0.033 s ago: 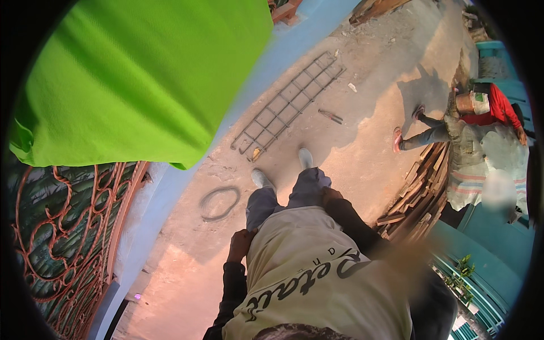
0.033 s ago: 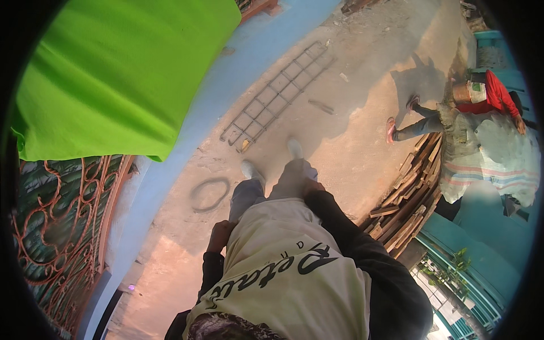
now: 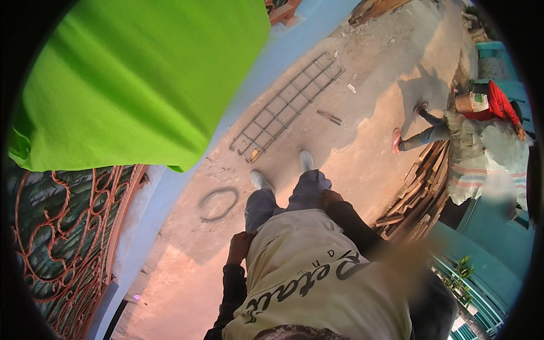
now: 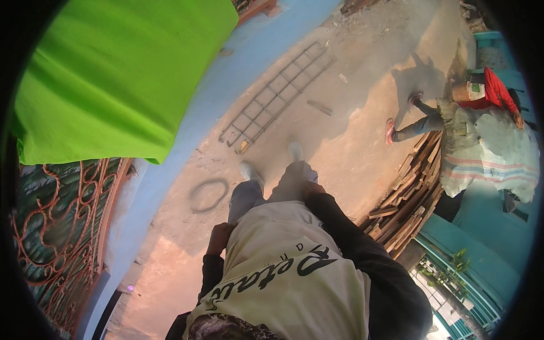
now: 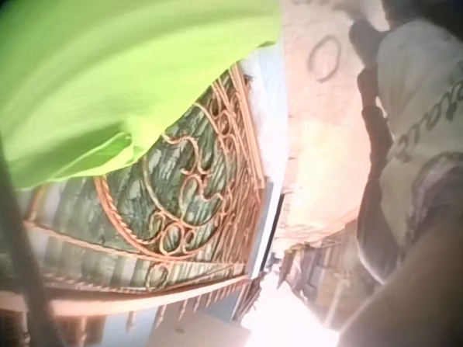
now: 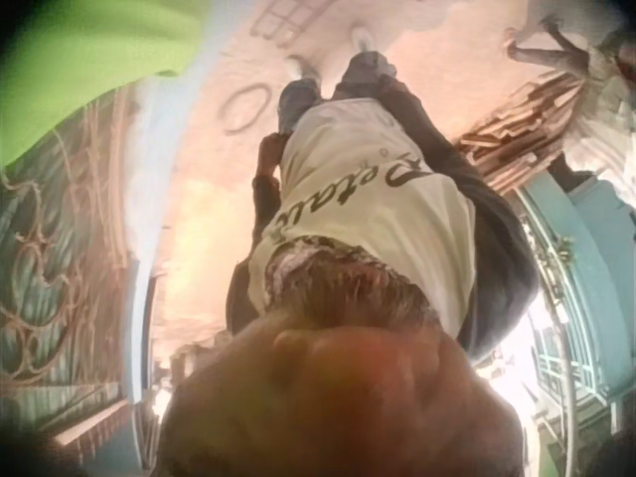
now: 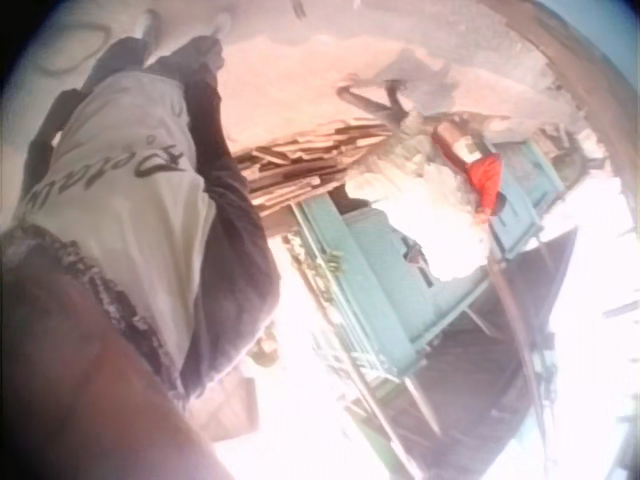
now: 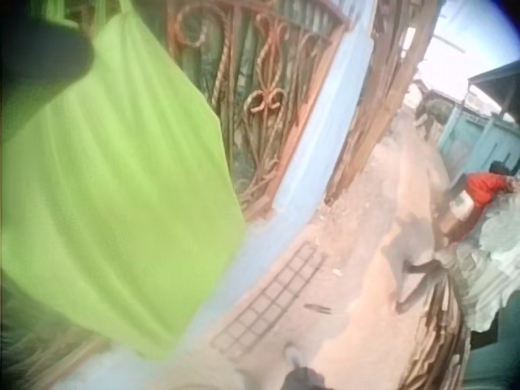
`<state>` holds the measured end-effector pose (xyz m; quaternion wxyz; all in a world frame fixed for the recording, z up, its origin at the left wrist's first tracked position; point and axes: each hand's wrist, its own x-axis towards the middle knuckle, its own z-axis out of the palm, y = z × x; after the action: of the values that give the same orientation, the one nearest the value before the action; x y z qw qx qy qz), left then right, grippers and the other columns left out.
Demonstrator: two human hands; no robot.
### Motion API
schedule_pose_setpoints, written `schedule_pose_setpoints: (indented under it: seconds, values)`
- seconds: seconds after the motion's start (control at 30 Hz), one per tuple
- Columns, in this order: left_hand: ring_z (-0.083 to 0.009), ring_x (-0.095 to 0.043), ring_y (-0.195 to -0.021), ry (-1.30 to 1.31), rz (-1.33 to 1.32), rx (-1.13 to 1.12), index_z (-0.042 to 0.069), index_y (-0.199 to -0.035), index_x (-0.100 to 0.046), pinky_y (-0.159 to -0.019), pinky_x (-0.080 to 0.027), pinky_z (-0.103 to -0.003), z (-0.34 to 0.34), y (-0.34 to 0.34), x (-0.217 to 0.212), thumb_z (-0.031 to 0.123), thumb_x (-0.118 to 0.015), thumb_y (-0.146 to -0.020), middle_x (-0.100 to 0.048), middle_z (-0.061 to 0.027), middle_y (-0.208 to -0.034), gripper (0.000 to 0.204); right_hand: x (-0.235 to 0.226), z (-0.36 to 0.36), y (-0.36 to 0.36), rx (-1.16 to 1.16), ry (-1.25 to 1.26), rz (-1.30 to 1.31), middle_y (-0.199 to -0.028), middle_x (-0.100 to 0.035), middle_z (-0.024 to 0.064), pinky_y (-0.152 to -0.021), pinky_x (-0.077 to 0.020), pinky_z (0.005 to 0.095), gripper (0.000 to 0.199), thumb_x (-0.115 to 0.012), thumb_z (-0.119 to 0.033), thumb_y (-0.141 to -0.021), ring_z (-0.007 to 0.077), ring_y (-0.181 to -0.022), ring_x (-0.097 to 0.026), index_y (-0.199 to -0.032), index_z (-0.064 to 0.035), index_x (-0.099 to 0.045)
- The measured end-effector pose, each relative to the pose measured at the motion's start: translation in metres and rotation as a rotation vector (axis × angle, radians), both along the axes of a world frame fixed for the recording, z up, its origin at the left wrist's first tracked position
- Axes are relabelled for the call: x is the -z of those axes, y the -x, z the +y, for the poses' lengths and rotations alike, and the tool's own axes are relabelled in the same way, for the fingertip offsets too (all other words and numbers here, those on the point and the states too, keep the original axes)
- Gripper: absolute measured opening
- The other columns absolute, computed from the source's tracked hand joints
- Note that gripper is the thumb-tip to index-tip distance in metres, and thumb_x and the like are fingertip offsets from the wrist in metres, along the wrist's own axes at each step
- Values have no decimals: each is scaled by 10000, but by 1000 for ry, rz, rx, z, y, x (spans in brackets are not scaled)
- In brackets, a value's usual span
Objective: The person kneels on a concrete surface and uses pliers to twist wire ties around a metal grid frame. They repeatedly pick up wire ties, position them at intersections, and twist them to secure the grid structure.
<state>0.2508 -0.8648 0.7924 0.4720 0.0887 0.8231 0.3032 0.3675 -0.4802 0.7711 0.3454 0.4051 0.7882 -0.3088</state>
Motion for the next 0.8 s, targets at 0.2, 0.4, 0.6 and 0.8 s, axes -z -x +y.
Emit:
schedule_pose_setpoints:
  seconds: [0.2,0.4,0.6,0.8]
  values:
    - [-217,-585,-604,-20,-280,-117,-21,-843,-672,-585,-454,-365,44,-19,-58,230,-594,-974,-644,-176,-717,294,-17,71,-48,42,266,69,-1119,-694,198,-955,-495,400,373,-628,-350,-898,351,-1080,-650,-1120,-60,-704]
    - [-118,-564,-654,-21,-743,-413,-26,-868,-712,-636,-462,-313,85,-90,-77,114,-620,-925,-643,-25,-738,176,-12,115,-95,-22,318,-30,-1175,-680,183,-974,-485,409,386,-607,-378,-918,359,-1115,-635,-1162,-93,-694]
    - [-97,-579,-709,43,-936,-261,-35,-943,-714,-653,-467,-286,142,-131,-68,113,-632,-919,-664,-16,-777,171,-40,160,-126,-14,417,-129,-1105,-686,202,-936,-501,427,361,-582,-381,-936,372,-1081,-640,-1122,-90,-689]
    - [-122,-628,-786,-395,-697,117,14,-1023,-714,-734,-510,-291,130,-154,-47,139,-592,-960,-706,-61,-839,186,-7,163,-189,-382,504,29,-1107,-675,176,-910,-507,460,323,-556,-352,-947,392,-1042,-637,-1100,-95,-676]
